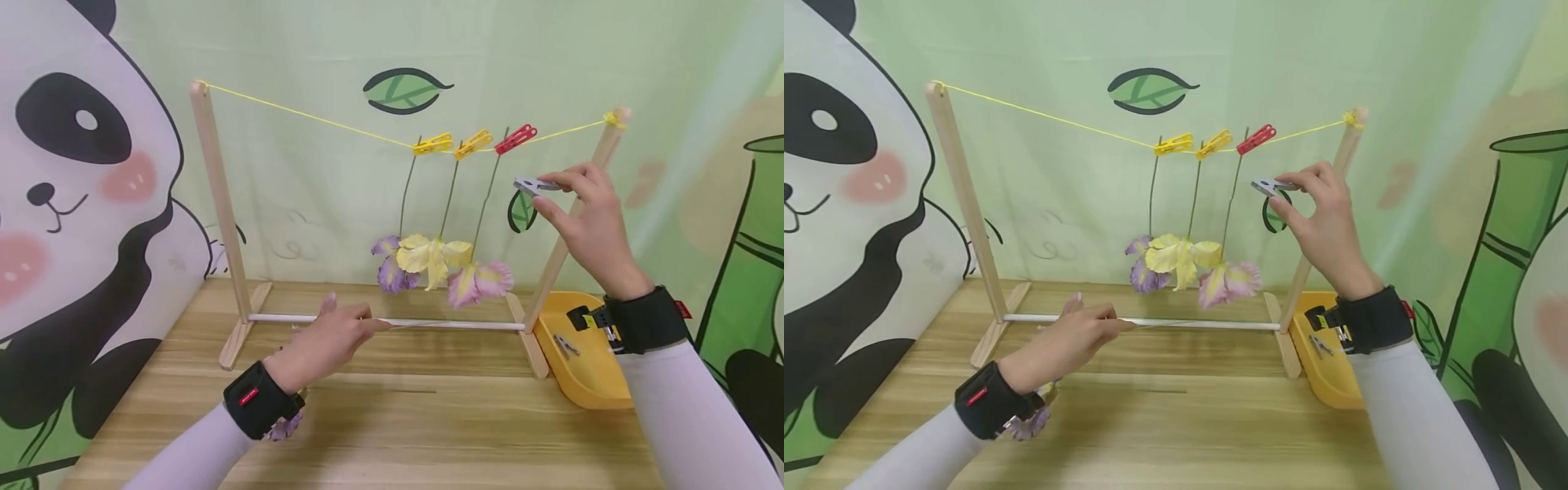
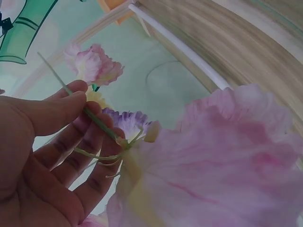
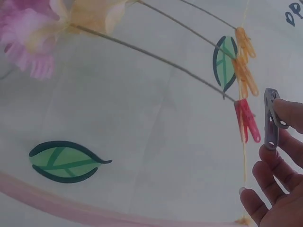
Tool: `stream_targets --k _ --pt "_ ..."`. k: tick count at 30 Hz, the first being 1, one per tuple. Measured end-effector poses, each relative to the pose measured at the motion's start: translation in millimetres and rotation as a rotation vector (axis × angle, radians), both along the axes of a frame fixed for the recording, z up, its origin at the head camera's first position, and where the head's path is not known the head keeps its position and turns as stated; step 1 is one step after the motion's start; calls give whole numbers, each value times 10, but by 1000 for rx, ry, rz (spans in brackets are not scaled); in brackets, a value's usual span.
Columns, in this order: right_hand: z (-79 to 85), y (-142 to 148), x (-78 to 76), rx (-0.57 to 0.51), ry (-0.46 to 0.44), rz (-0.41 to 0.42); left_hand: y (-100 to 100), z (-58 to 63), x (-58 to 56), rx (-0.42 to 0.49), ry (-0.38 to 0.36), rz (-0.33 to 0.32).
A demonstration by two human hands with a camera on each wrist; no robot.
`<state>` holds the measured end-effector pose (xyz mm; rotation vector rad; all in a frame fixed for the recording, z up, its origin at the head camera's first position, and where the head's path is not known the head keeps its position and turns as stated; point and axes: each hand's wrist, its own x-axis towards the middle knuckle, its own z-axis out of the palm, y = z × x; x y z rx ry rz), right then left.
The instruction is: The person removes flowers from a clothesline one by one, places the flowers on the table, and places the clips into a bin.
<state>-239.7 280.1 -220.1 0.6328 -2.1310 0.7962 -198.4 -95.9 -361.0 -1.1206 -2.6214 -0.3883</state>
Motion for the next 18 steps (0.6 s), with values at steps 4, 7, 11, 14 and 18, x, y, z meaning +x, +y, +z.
stream_targets --k 4,7,11,14,18 --pt "-52 68 15 -24 -21 -17 -19 -15 14 -25 6 -7" --pt "-78 120 18 -49 -31 -38 -25 -28 13 -45 7 -14" --pt "-123 209 29 -84 -42 -70 -18 -75 13 -65 1 -20" --pt "-188 300 46 -122 -58 -96 -13 -137 13 -77 19 -25" --pt "-308 455 60 -184 -72 -131 1 -236 9 -89 39 -23"
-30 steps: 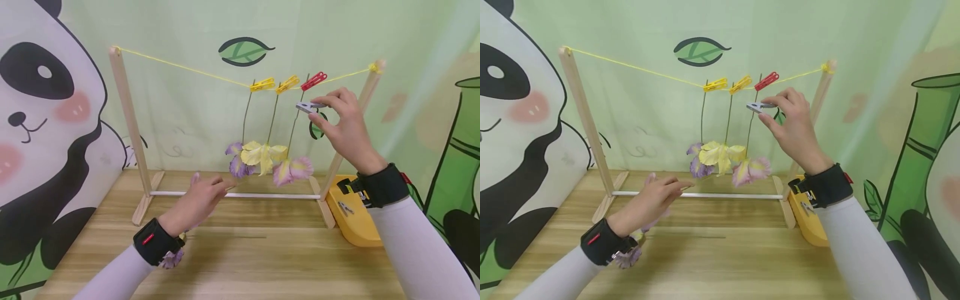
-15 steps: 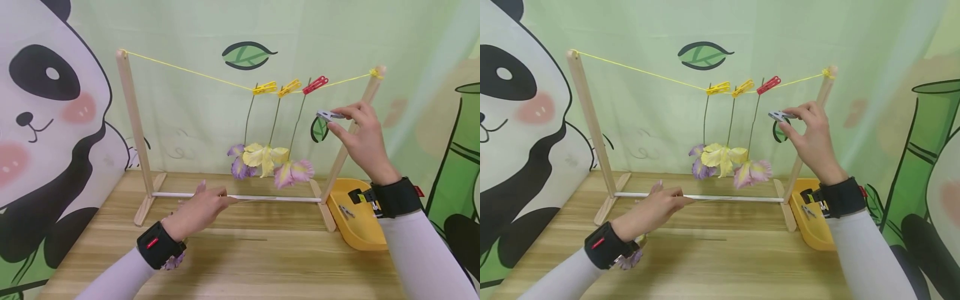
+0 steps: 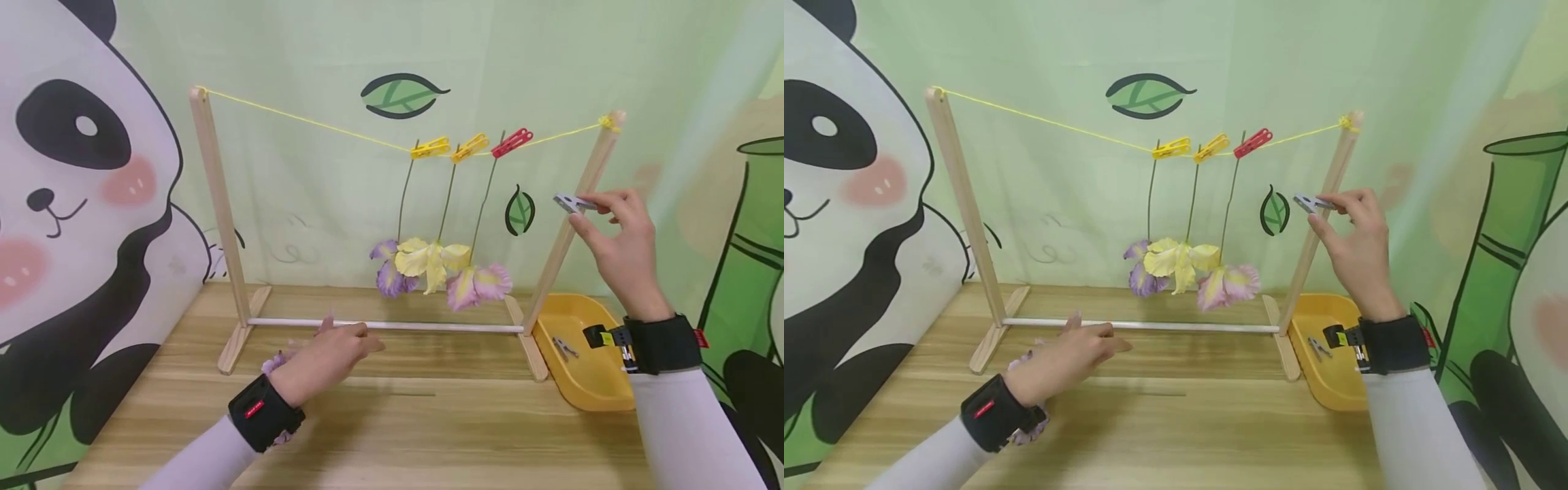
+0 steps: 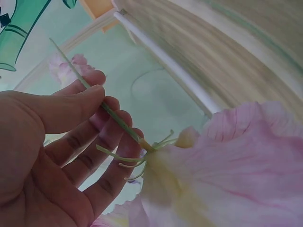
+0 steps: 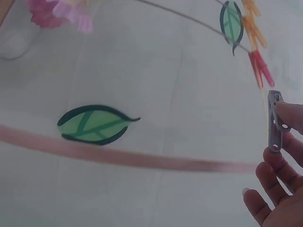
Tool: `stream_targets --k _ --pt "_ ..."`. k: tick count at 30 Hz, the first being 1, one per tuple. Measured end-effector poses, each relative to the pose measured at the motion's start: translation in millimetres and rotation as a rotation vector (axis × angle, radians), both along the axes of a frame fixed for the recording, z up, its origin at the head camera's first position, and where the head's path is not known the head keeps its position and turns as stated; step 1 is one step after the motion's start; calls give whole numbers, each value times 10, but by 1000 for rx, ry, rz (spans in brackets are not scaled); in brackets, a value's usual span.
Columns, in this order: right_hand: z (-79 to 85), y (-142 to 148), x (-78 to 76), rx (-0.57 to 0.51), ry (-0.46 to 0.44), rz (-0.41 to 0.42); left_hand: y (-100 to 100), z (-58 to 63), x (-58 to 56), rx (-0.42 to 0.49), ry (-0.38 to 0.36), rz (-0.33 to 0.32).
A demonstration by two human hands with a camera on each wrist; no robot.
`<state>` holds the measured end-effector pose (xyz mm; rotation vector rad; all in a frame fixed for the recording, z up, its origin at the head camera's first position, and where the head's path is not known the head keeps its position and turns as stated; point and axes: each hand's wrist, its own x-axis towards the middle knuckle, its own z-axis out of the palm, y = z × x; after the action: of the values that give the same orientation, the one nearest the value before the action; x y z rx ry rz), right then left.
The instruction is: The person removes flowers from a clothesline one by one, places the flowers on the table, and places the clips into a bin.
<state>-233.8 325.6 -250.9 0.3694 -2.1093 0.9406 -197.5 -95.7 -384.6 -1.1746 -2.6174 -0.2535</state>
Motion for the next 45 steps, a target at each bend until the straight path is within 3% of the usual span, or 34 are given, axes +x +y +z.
stream_targets --k 9,21,28,34,41,45 --pt "-312 311 44 -92 -32 -79 28 -217 1 9 -41 6" --pt "-704 573 82 -168 -122 -203 37 -383 -28 -17 -7 -6" --pt "-1041 780 -11 10 -320 -246 21 -466 -73 -58 -19 35" --pt "-1294 966 -160 204 -533 -174 15 -565 -120 -41 6 26" --pt "-1403 1043 -277 392 -848 -96 18 -623 -146 -25 -43 31" --pt "-1457 1041 -329 452 -939 -86 12 -650 -158 -20 -54 30"
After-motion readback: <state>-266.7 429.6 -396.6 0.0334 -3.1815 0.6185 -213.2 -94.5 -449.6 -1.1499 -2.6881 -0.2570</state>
